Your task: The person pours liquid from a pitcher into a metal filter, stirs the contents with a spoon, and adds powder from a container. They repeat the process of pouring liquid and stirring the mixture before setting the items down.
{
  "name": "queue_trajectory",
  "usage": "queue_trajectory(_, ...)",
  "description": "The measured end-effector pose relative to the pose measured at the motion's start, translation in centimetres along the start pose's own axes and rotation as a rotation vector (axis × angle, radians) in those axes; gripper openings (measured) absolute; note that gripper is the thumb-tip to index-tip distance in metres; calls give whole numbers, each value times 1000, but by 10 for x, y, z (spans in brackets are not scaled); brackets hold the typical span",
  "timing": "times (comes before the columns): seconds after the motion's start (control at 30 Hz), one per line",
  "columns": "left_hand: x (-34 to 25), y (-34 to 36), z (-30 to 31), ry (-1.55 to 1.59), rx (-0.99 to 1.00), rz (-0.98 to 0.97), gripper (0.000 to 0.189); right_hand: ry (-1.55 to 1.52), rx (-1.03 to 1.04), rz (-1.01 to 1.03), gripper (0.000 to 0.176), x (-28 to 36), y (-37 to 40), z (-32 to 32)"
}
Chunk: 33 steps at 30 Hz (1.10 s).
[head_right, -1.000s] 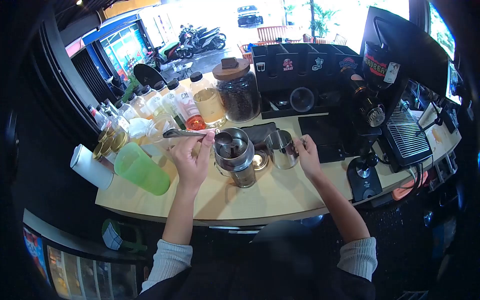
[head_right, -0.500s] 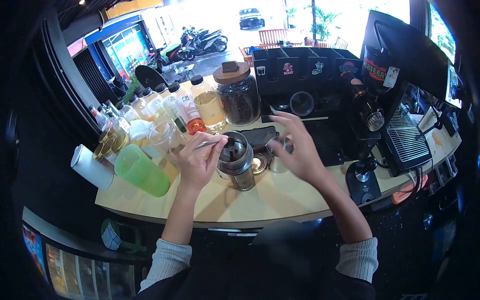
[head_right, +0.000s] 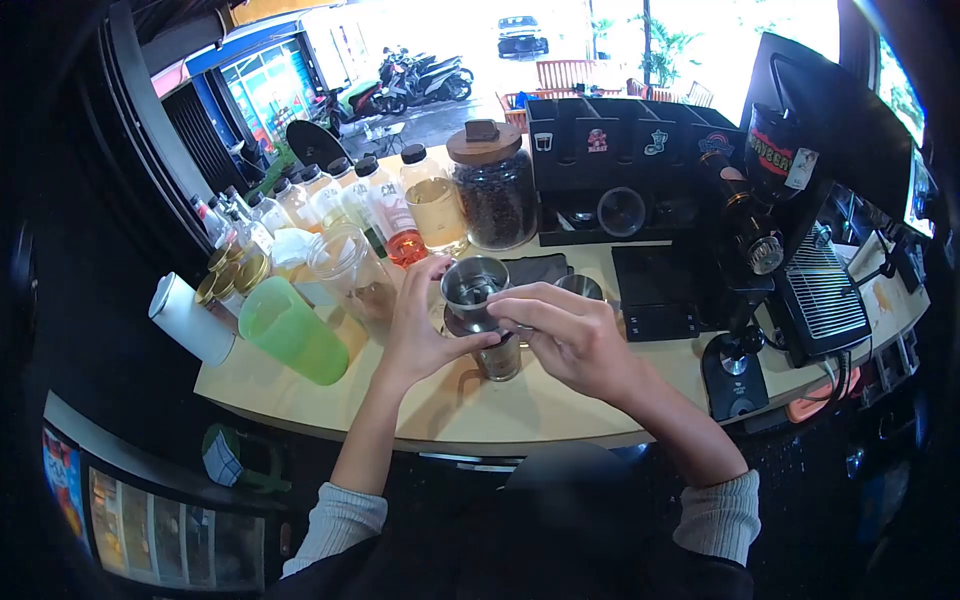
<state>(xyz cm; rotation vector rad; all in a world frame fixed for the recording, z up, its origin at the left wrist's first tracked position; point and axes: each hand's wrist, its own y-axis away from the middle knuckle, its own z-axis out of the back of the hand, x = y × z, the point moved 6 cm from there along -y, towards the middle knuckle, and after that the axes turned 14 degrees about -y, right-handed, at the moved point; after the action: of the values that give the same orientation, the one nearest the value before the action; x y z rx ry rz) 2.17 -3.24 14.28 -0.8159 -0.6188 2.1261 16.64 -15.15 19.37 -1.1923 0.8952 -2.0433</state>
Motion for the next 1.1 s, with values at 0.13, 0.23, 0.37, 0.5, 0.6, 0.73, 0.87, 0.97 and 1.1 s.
queue_trajectory(0.13, 0, 2, -6, 75, -30, 92, 90, -33, -46, -39, 22, -9, 9, 2)
queue_trajectory(0.23, 1, 2, -10, 6, -55, 45, 90, -68, -61, -43, 21, -8, 14, 2)
queue_trajectory(0.37, -11, 2, -8, -10, -94, 55, 87, -76, -35, -61, 19, -5, 20, -2)
queue_trajectory(0.5, -8, 3, -15, 108, -43, 146, 84, -106, -101, -155, 18, -14, 24, 0)
queue_trajectory(0.6, -7, 3, -16, 141, -71, 75, 86, -182, -173, -117, 13, -18, 22, 6)
queue_trajectory(0.73, -7, 0, -9, 246, -64, -17, 88, -490, -161, -183, 9, -19, 23, 7)
queue_trajectory(0.87, -5, -2, -5, 356, -38, -90, 89, -540, -131, -163, 10, -12, 15, 10)
queue_trajectory(0.97, 2, -4, -5, 318, -13, -125, 92, -580, -99, -172, 12, -13, 12, 13)
queue_trajectory(1.1, 1, -3, 0, 293, 4, -146, 90, -527, -123, -243, 21, -15, 6, 19)
